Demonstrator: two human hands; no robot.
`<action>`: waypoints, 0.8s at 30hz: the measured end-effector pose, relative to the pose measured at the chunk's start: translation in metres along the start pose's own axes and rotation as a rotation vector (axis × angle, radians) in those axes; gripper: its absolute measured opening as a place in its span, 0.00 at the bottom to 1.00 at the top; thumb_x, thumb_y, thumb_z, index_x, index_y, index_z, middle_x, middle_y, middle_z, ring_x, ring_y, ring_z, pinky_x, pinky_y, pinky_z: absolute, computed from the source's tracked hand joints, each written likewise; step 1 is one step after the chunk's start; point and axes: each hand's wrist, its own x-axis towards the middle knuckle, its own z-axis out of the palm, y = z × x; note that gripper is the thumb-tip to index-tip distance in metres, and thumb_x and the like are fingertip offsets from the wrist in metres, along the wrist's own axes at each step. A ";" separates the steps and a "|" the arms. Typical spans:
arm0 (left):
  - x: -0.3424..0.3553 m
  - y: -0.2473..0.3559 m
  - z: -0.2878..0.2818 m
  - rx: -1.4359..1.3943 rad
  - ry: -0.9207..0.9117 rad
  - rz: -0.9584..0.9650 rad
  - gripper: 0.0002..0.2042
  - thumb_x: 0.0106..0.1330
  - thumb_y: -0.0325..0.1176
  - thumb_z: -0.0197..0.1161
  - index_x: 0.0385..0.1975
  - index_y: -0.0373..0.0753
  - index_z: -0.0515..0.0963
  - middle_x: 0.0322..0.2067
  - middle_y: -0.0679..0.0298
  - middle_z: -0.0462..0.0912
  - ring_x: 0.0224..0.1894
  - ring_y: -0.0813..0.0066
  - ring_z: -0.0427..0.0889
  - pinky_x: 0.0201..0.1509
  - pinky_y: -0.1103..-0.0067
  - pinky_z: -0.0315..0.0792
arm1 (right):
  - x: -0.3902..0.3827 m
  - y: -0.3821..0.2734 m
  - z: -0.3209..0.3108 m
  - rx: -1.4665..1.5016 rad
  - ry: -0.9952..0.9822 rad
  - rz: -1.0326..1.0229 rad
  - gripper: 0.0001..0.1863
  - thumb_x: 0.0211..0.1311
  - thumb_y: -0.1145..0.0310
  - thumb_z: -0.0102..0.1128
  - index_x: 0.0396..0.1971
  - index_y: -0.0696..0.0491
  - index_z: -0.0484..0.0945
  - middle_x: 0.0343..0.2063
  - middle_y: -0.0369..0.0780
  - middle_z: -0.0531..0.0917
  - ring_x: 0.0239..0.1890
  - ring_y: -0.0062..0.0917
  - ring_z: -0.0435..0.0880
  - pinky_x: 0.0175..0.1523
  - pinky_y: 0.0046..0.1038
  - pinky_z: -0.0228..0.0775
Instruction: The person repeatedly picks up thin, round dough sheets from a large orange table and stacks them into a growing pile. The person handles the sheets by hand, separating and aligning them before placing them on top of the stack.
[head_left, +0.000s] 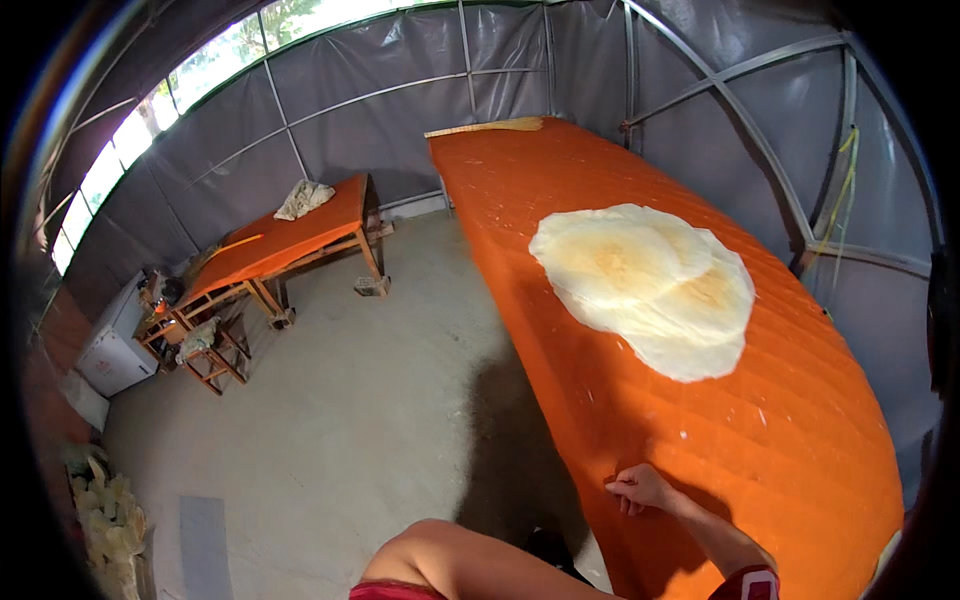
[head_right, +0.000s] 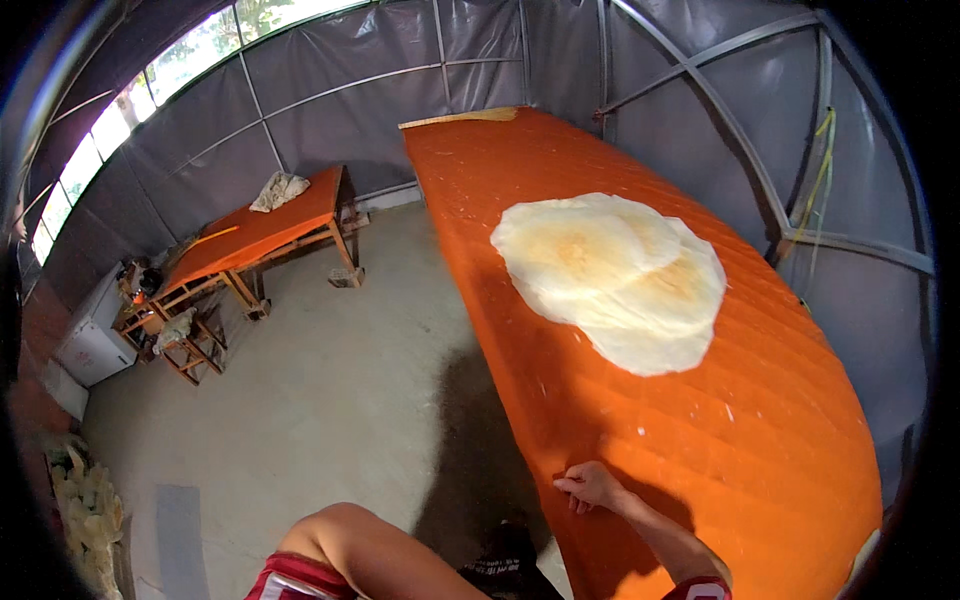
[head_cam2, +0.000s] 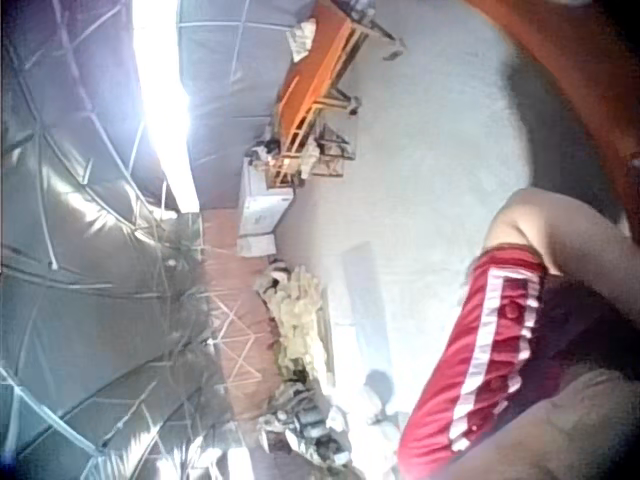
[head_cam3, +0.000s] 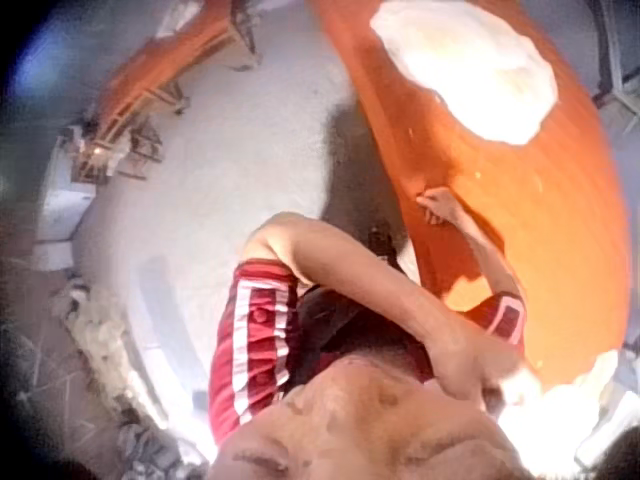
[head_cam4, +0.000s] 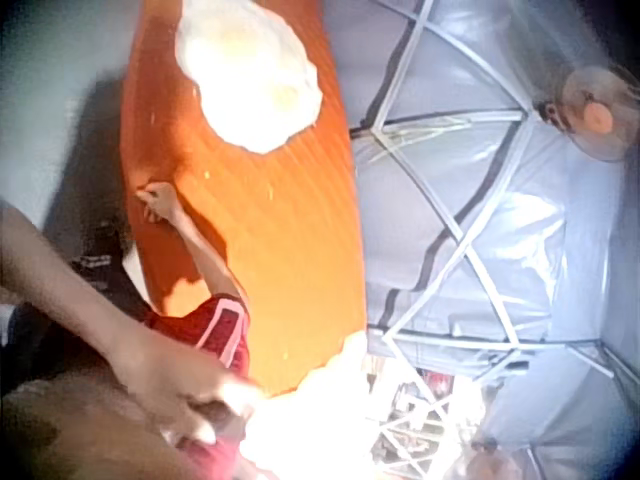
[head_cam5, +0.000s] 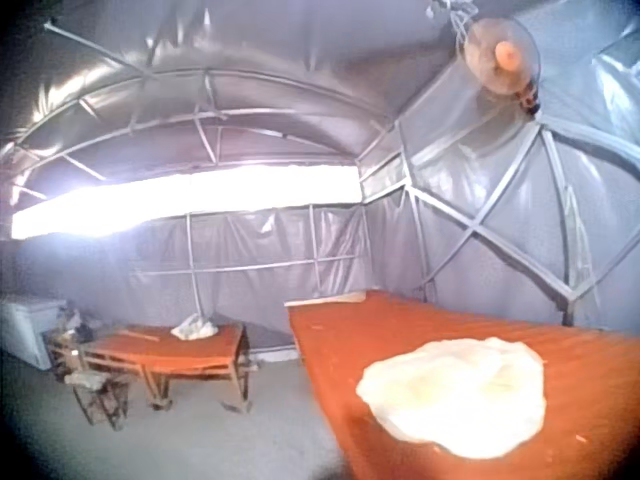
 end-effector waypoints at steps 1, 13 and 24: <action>-0.001 -0.001 -0.025 -0.020 0.006 -0.003 0.11 0.44 0.28 0.59 0.27 0.31 0.74 0.27 0.54 0.76 0.32 0.65 0.76 0.34 0.74 0.69 | 0.017 -0.003 -0.011 0.010 -0.075 0.085 0.21 0.57 0.52 0.50 0.25 0.58 0.75 0.15 0.42 0.79 0.15 0.22 0.79 0.19 0.20 0.70; -0.116 -0.077 -0.389 -0.572 0.978 -0.320 0.08 0.53 0.24 0.51 0.33 0.34 0.72 0.30 0.64 0.74 0.33 0.75 0.74 0.37 0.80 0.68 | 0.090 -0.004 -0.060 0.369 -0.425 0.434 0.16 0.56 0.56 0.53 0.31 0.55 0.77 0.30 0.39 0.80 0.30 0.21 0.80 0.33 0.22 0.72; -0.263 -0.159 -0.659 -0.961 1.374 -0.397 0.25 0.45 0.18 0.44 0.48 0.27 0.59 0.46 0.48 0.62 0.49 0.57 0.66 0.49 0.70 0.68 | 0.216 -0.100 -0.105 1.931 0.926 -0.308 0.22 0.51 0.65 0.56 0.44 0.60 0.67 0.45 0.51 0.70 0.49 0.39 0.69 0.52 0.38 0.63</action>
